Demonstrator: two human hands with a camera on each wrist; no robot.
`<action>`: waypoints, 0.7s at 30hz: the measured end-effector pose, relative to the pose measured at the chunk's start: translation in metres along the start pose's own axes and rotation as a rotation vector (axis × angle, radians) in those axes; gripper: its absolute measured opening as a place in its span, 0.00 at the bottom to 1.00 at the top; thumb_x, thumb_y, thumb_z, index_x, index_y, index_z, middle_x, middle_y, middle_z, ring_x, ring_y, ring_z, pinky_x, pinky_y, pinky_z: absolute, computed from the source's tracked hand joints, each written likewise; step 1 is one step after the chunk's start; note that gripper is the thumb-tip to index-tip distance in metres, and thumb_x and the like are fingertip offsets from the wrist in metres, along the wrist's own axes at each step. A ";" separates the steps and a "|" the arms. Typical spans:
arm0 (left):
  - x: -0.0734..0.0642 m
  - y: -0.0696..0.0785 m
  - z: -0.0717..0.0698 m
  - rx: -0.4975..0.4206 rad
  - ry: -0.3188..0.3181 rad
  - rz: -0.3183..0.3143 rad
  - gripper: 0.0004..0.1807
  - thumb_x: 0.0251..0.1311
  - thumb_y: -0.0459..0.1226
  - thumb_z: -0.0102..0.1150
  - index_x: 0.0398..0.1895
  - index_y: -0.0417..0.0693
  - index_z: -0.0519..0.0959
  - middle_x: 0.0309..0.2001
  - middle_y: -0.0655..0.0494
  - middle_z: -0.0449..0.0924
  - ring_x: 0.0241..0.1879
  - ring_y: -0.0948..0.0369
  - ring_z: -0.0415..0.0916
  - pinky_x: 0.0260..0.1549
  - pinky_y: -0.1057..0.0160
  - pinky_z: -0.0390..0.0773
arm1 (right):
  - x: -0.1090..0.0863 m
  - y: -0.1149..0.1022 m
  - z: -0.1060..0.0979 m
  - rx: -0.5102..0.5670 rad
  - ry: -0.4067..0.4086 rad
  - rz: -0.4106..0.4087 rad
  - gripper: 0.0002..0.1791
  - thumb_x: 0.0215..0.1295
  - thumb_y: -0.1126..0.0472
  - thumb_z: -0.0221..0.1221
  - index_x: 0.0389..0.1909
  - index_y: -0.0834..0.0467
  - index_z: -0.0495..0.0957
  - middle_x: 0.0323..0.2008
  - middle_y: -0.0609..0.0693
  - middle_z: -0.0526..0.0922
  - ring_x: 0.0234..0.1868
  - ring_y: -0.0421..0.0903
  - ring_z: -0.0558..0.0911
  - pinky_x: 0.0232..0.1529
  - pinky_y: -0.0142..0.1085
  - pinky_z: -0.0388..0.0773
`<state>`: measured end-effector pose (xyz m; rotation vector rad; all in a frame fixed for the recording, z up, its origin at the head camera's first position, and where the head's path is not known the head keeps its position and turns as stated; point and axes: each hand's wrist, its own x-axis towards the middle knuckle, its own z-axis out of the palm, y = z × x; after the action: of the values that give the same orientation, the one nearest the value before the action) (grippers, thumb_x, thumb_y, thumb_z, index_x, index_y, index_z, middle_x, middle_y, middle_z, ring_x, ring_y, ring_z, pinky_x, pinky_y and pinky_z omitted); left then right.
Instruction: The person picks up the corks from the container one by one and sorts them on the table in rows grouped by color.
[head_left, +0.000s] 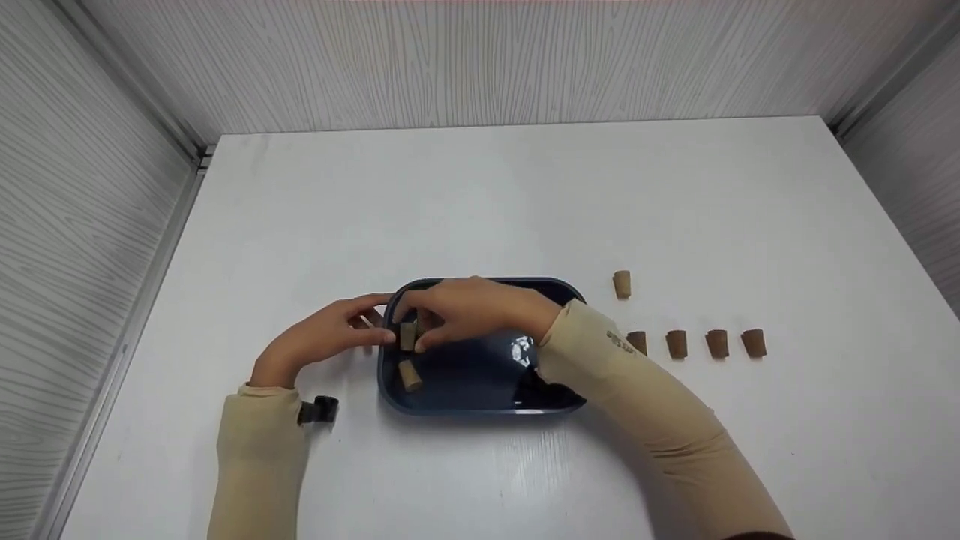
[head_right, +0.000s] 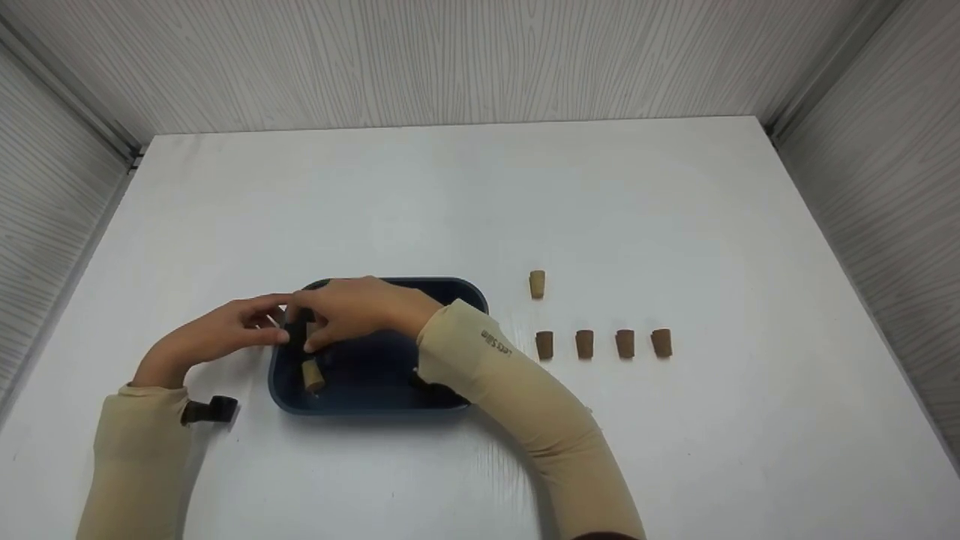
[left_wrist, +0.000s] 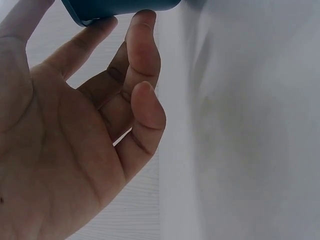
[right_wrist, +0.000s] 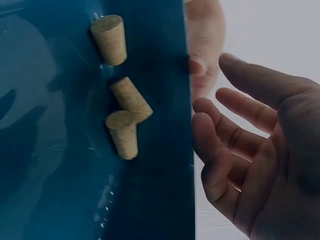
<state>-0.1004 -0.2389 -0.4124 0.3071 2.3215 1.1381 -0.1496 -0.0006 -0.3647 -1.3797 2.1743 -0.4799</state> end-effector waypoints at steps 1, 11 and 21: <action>0.000 0.000 0.000 0.002 0.000 -0.001 0.38 0.61 0.54 0.60 0.73 0.57 0.62 0.45 0.50 0.80 0.39 0.56 0.78 0.43 0.58 0.72 | 0.002 0.000 0.001 -0.007 -0.017 -0.006 0.22 0.66 0.49 0.60 0.59 0.47 0.71 0.39 0.45 0.83 0.38 0.38 0.80 0.42 0.35 0.75; -0.003 -0.001 0.001 0.001 -0.010 -0.009 0.40 0.62 0.55 0.59 0.74 0.53 0.59 0.47 0.48 0.79 0.40 0.56 0.77 0.43 0.58 0.73 | 0.011 0.003 0.012 -0.052 -0.114 0.034 0.21 0.66 0.47 0.60 0.58 0.47 0.72 0.43 0.43 0.83 0.40 0.38 0.82 0.46 0.36 0.77; -0.002 -0.001 0.001 -0.002 0.002 -0.010 0.39 0.60 0.56 0.60 0.73 0.58 0.61 0.47 0.50 0.79 0.41 0.58 0.77 0.43 0.58 0.73 | 0.016 0.006 0.022 -0.104 -0.148 0.063 0.23 0.63 0.45 0.62 0.57 0.47 0.74 0.40 0.44 0.80 0.36 0.39 0.79 0.39 0.35 0.75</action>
<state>-0.0983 -0.2393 -0.4136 0.2933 2.3204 1.1367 -0.1459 -0.0129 -0.3892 -1.3510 2.1398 -0.2361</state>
